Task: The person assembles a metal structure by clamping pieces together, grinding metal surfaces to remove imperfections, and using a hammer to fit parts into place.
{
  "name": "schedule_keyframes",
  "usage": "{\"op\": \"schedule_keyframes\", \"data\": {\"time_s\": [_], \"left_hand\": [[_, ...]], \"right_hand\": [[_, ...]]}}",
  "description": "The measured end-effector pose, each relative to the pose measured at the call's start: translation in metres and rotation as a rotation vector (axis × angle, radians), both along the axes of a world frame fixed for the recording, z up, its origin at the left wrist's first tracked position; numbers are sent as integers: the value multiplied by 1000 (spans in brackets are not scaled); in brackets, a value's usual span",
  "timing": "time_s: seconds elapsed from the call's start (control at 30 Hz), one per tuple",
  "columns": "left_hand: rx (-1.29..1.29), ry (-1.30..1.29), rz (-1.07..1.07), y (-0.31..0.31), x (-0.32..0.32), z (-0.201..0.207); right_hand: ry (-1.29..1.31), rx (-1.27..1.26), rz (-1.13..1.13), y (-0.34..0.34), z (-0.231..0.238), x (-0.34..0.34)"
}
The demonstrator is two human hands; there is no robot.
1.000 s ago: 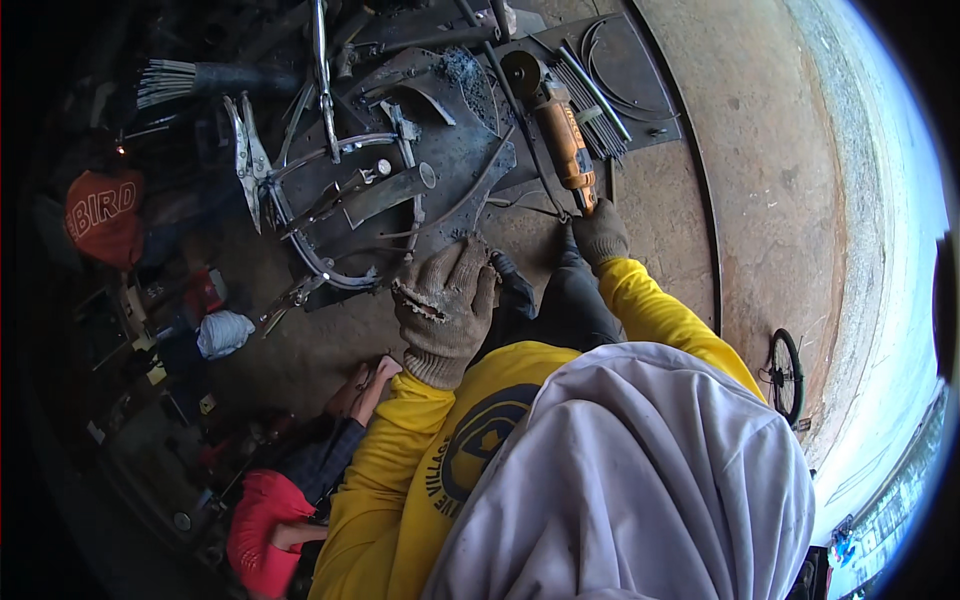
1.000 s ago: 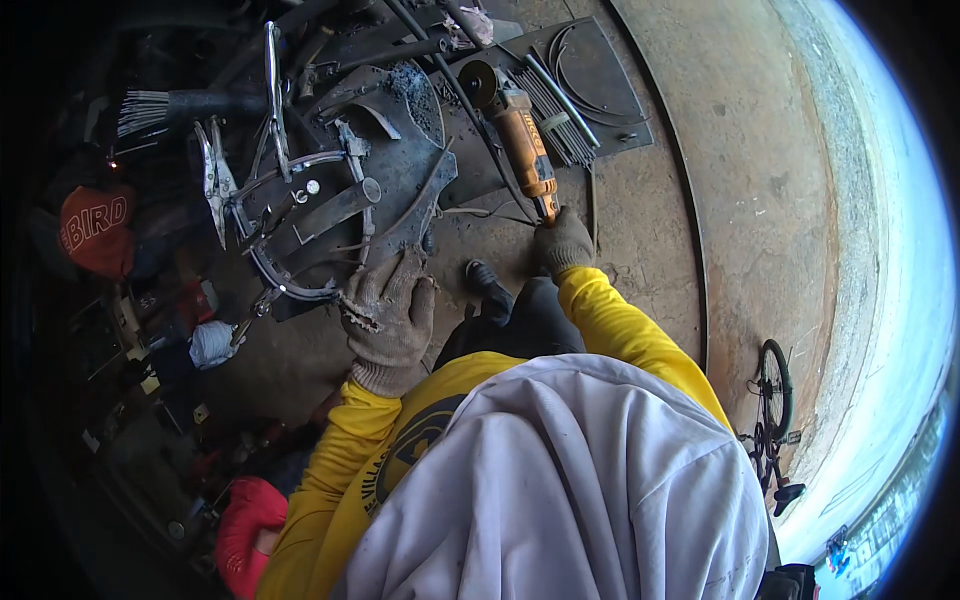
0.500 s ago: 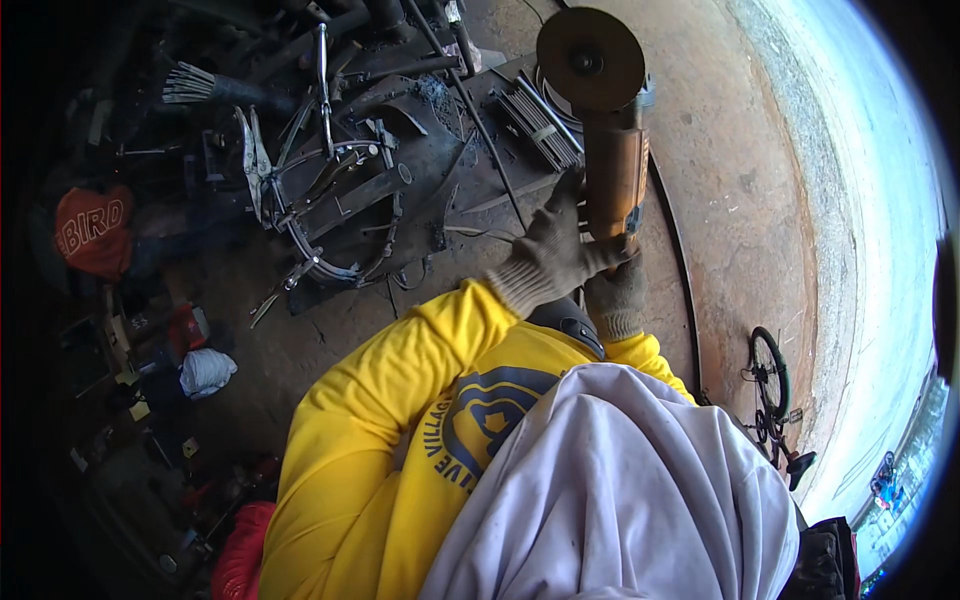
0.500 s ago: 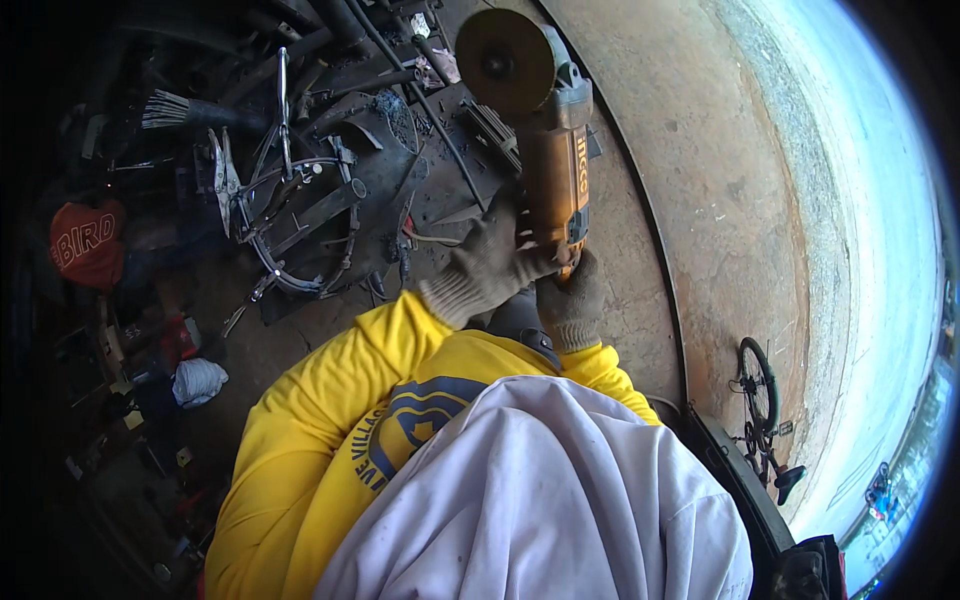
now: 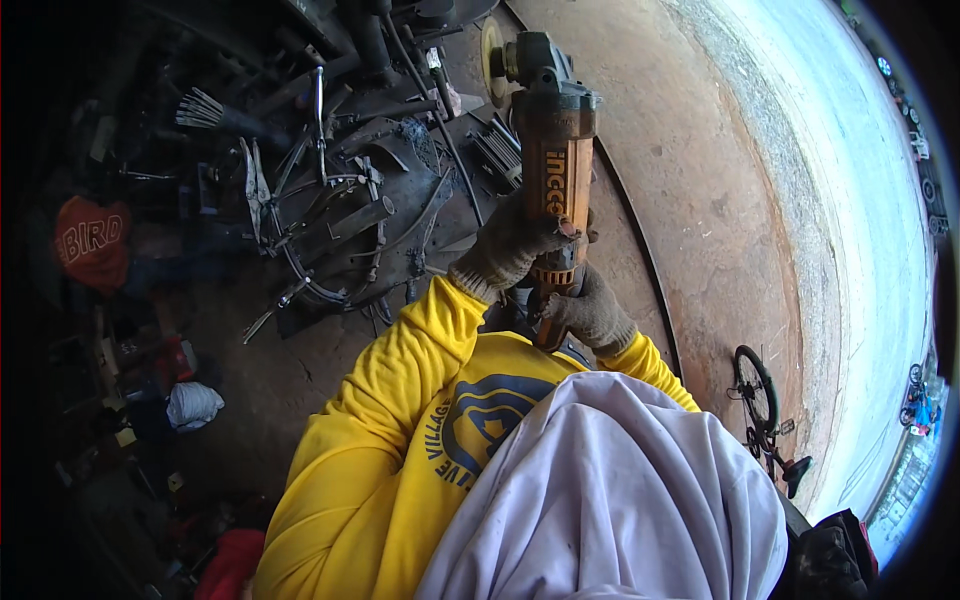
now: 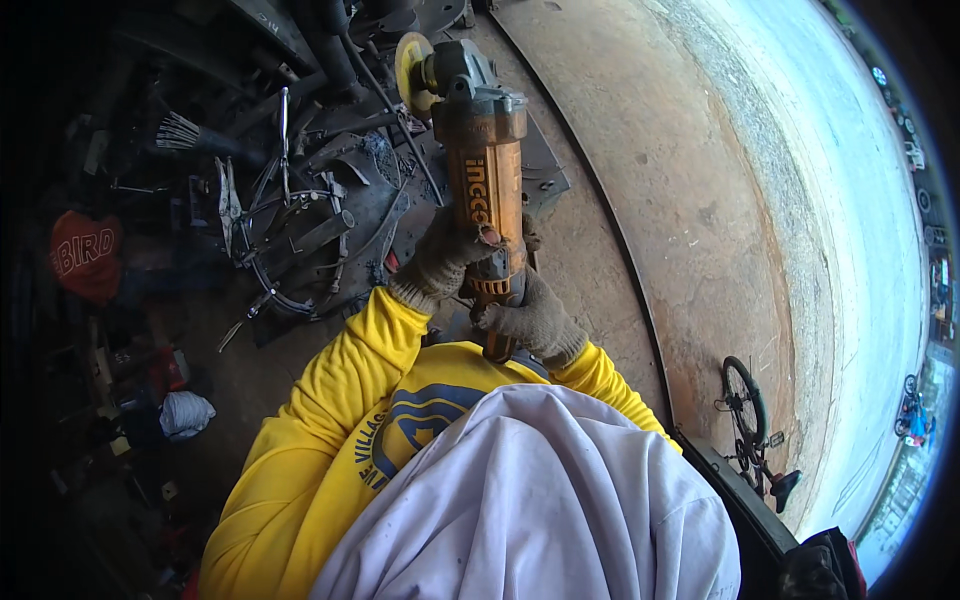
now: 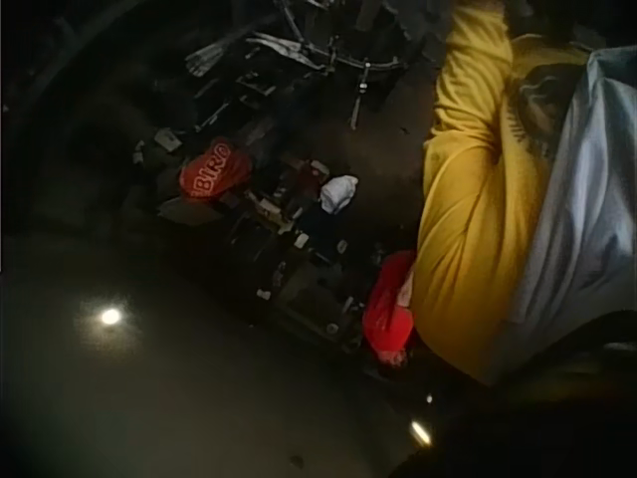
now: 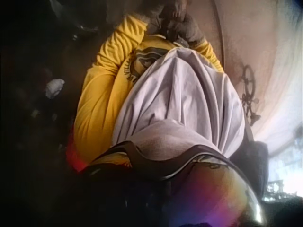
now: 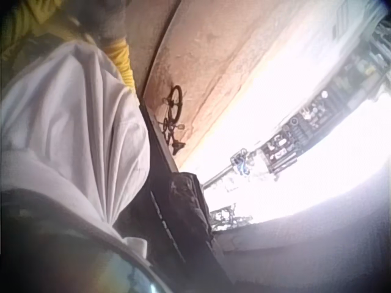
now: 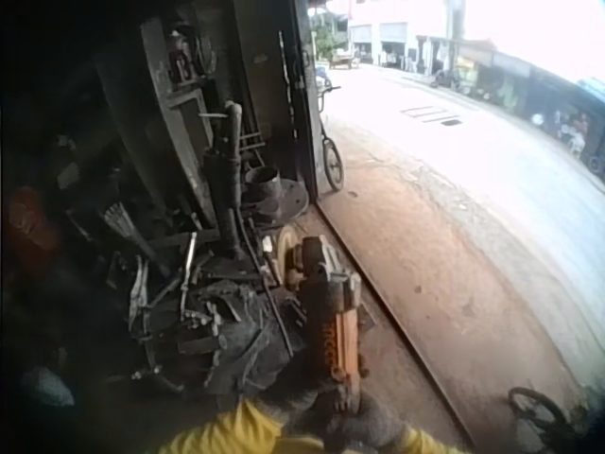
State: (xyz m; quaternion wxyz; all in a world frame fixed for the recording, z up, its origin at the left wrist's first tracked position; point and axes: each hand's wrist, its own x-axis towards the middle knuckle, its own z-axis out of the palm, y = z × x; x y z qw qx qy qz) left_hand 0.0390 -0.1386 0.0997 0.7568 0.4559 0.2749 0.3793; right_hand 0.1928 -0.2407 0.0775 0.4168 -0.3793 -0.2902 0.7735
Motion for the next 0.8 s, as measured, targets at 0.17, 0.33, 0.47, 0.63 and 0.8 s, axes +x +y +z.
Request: {"op": "schedule_keyframes", "data": {"time_s": [0.17,0.33,0.47,0.63,0.8], "left_hand": [[-125,-100,11,-1,-3,11],[-60,-58,90,0,-4,5],[-10,59,101,0,-1,5],[125,84,175,-2,3,-3],[183,-13,192,-4,12,-21]], "right_hand": [[-173,11,-30,8,13,-13],[-221,-28,6,12,8,-12],[-140,33,1,15,-2,-7],[26,85,125,22,-15,18],[-118,252,-260,33,-15,17]]}}
